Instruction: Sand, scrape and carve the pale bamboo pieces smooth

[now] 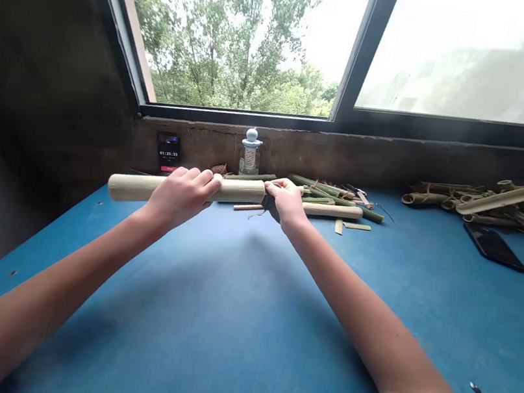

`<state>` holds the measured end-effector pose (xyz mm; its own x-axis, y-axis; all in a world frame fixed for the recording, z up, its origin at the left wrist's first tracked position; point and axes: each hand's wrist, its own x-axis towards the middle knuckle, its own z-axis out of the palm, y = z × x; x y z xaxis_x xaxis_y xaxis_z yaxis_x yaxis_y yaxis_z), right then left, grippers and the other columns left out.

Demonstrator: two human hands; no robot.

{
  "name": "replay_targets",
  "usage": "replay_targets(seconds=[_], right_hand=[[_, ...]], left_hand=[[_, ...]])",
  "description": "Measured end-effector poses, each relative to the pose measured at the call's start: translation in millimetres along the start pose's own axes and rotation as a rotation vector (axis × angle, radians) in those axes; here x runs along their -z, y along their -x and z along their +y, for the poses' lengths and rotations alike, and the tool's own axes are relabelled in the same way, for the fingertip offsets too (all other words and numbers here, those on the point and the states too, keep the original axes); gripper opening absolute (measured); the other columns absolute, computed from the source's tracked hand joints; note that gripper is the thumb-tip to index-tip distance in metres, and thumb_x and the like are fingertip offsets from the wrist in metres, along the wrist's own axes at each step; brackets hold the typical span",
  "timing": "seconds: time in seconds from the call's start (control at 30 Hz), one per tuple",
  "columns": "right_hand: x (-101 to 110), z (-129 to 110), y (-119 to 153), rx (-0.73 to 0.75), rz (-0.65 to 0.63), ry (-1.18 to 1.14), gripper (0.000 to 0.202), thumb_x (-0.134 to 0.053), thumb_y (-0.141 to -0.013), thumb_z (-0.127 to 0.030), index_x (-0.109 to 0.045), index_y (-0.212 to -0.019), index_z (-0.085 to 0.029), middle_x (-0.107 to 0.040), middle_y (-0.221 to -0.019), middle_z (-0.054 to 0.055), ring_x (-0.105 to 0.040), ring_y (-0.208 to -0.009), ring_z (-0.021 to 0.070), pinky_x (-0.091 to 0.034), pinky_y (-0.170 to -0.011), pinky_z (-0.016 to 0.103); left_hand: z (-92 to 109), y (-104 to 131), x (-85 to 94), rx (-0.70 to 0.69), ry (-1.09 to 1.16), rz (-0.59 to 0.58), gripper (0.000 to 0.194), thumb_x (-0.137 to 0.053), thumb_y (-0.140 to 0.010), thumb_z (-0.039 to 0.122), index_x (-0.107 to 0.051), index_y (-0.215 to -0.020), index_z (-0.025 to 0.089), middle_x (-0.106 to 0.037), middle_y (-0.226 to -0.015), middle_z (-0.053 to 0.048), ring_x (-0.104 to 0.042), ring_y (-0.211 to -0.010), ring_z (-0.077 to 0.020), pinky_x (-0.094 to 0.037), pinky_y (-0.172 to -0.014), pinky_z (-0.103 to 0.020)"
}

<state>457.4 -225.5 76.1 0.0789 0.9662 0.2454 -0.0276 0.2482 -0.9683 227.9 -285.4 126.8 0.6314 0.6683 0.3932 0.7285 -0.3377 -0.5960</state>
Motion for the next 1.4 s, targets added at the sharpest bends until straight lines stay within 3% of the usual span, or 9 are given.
replay_targets(seconds=[0.33,0.47,0.67,0.77,0.83,0.9,1.07,1.2,1.4], right_hand=[[-21,-33,33,0.281,-0.252,-0.034,0.044,-0.081,-0.072,-0.042,-0.059,-0.105,-0.022,-0.063,-0.086,-0.001,-0.059,-0.080,0.0159,-0.050,-0.070,0.028],[-25,-29,38,0.327,-0.331,0.005,0.045,-0.080,-0.074,-0.038,-0.055,-0.109,-0.024,-0.062,-0.090,-0.001,-0.061,-0.082,0.0175,-0.053,-0.069,0.029],[-29,-31,48,0.279,-0.412,0.005,0.045,-0.081,-0.073,-0.049,-0.054,-0.097,-0.023,-0.058,-0.078,-0.004,-0.058,-0.067,0.0137,-0.053,-0.060,0.027],[-30,-42,54,0.291,-0.455,-0.018,0.045,-0.083,-0.073,-0.048,-0.055,-0.096,-0.022,-0.058,-0.077,-0.004,-0.059,-0.066,0.0128,-0.053,-0.059,0.026],[-29,-48,55,0.290,-0.411,-0.043,0.044,-0.083,-0.073,-0.046,-0.056,-0.097,-0.022,-0.059,-0.077,-0.004,-0.059,-0.065,0.0135,-0.055,-0.058,0.027],[-24,-51,50,0.253,-0.301,-0.084,0.043,-0.084,-0.071,-0.044,-0.058,-0.096,-0.021,-0.060,-0.077,-0.003,-0.059,-0.063,0.0135,-0.054,-0.054,0.027],[-5,-58,31,0.016,-0.076,-0.124,0.040,-0.087,-0.064,-0.040,-0.061,-0.085,-0.018,-0.058,-0.074,-0.001,-0.054,-0.061,0.0116,-0.046,-0.050,0.023],[-2,-66,31,0.100,-0.088,-0.036,0.039,-0.086,-0.067,-0.042,-0.062,-0.083,-0.017,-0.057,-0.072,-0.001,-0.052,-0.062,0.0113,-0.044,-0.052,0.023],[-13,-68,50,0.419,-0.083,0.094,0.037,-0.073,-0.083,-0.056,-0.057,-0.090,-0.024,-0.056,-0.072,-0.003,-0.052,-0.060,0.0133,-0.043,-0.053,0.025]], left_hand=[[-44,16,4.3,0.211,0.166,-0.096,0.043,-0.051,-0.092,0.056,-0.058,-0.118,0.023,-0.071,-0.093,-0.004,-0.068,-0.073,-0.0272,-0.033,-0.056,-0.032],[-59,17,16.7,0.194,0.387,-0.278,0.050,-0.054,-0.085,0.067,-0.057,-0.113,0.027,-0.071,-0.087,-0.001,-0.067,-0.071,-0.0243,-0.035,-0.056,-0.029],[-76,21,20.7,0.157,1.122,-0.643,0.055,-0.061,-0.080,0.065,-0.061,-0.118,0.026,-0.070,-0.100,-0.002,-0.067,-0.082,-0.0204,-0.049,-0.062,-0.026],[-84,22,27.0,0.150,1.164,-0.750,0.055,-0.064,-0.078,0.065,-0.064,-0.115,0.024,-0.070,-0.101,-0.004,-0.068,-0.082,-0.0213,-0.052,-0.066,-0.028],[-81,21,34.5,0.189,1.071,-0.666,0.057,-0.062,-0.080,0.068,-0.063,-0.117,0.025,-0.070,-0.104,-0.004,-0.068,-0.085,-0.0228,-0.051,-0.067,-0.028],[-67,17,40.6,0.255,0.893,-0.457,0.058,-0.059,-0.085,0.066,-0.057,-0.128,0.026,-0.069,-0.112,-0.004,-0.067,-0.089,-0.0240,-0.050,-0.069,-0.029],[5,6,27.2,0.219,0.216,-0.069,0.059,-0.050,-0.097,0.029,-0.032,-0.152,0.017,-0.062,-0.122,-0.017,-0.064,-0.100,-0.0312,-0.048,-0.079,-0.040],[34,4,5.9,0.203,0.223,-0.022,0.045,-0.038,-0.100,0.031,-0.042,-0.141,0.012,-0.064,-0.117,-0.017,-0.067,-0.092,-0.0284,-0.048,-0.070,-0.037],[6,5,28.7,0.207,0.518,-0.134,0.040,-0.049,-0.093,0.048,-0.048,-0.119,0.018,-0.072,-0.100,-0.008,-0.070,-0.080,-0.0267,-0.041,-0.057,-0.030]])
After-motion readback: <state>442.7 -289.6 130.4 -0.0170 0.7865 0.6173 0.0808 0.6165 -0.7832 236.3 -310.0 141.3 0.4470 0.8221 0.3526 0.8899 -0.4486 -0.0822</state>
